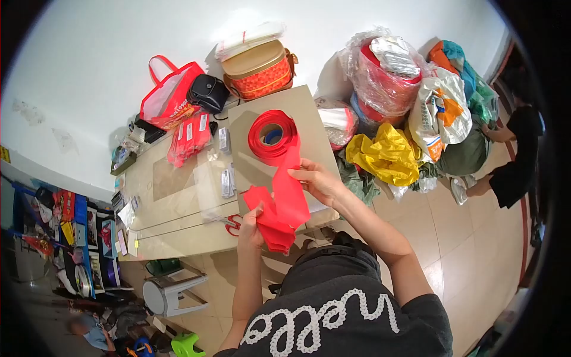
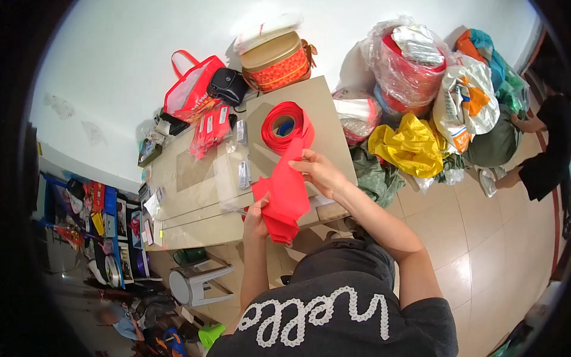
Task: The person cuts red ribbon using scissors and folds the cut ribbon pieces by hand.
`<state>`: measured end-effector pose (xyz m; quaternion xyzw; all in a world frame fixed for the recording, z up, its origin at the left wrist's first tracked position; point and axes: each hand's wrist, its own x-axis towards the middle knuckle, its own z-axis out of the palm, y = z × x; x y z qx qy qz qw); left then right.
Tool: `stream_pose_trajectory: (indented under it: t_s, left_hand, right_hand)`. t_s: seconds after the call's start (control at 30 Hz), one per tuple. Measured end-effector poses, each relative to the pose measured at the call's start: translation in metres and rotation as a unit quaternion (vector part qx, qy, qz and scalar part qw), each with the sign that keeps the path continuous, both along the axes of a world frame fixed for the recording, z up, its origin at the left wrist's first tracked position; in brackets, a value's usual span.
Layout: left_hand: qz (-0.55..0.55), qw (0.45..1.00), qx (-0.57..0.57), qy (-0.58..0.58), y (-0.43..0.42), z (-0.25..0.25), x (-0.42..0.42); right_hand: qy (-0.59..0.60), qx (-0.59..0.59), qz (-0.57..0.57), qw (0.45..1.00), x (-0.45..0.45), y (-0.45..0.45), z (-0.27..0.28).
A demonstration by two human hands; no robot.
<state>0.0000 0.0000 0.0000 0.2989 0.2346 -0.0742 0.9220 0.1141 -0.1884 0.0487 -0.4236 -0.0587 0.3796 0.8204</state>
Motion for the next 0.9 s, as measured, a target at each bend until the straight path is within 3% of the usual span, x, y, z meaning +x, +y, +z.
stream_pose_trajectory:
  t_s: [0.17,0.27,0.37,0.47,0.57,0.67,0.77,0.8,0.9]
  left_hand:
    - [-0.105,0.975,-0.175,-0.083,-0.005,-0.009,0.006]
    - [-0.073,0.989,-0.126,-0.039,-0.011,-0.007,0.013]
    - [0.061,0.994,-0.06,0.071,-0.028,0.02,0.017]
    - [0.121,0.984,-0.116,0.068,-0.019,0.01,0.013]
    - [0.159,0.984,-0.044,0.066,-0.021,0.028,0.008]
    - [0.101,0.989,-0.053,-0.092,0.003,-0.004,0.0]
    - [0.246,0.965,0.026,-0.082,-0.004,0.024,-0.004]
    - [0.287,0.952,0.036,-0.097,-0.003,0.031,-0.004]
    - [0.396,0.903,0.093,-0.14,-0.003,0.063,-0.008]
  right_hand:
    - [-0.007,-0.035,0.01,0.999,-0.005,0.007,0.001]
    - [0.016,-0.04,0.01,0.999,-0.005,0.001,0.009]
    - [0.06,0.073,-0.008,0.996,-0.003,-0.011,0.003]
    - [0.125,0.143,-0.031,0.981,-0.006,-0.021,0.012]
    - [0.149,0.229,-0.016,0.962,0.003,-0.022,-0.023]
    - [0.15,0.217,-0.036,0.964,0.003,-0.023,-0.025]
    - [0.145,0.27,-0.027,0.951,0.007,-0.024,-0.037]
    - [0.15,0.211,-0.033,0.965,0.005,-0.027,-0.033]
    - [0.152,0.214,-0.039,0.964,-0.001,-0.026,-0.038]
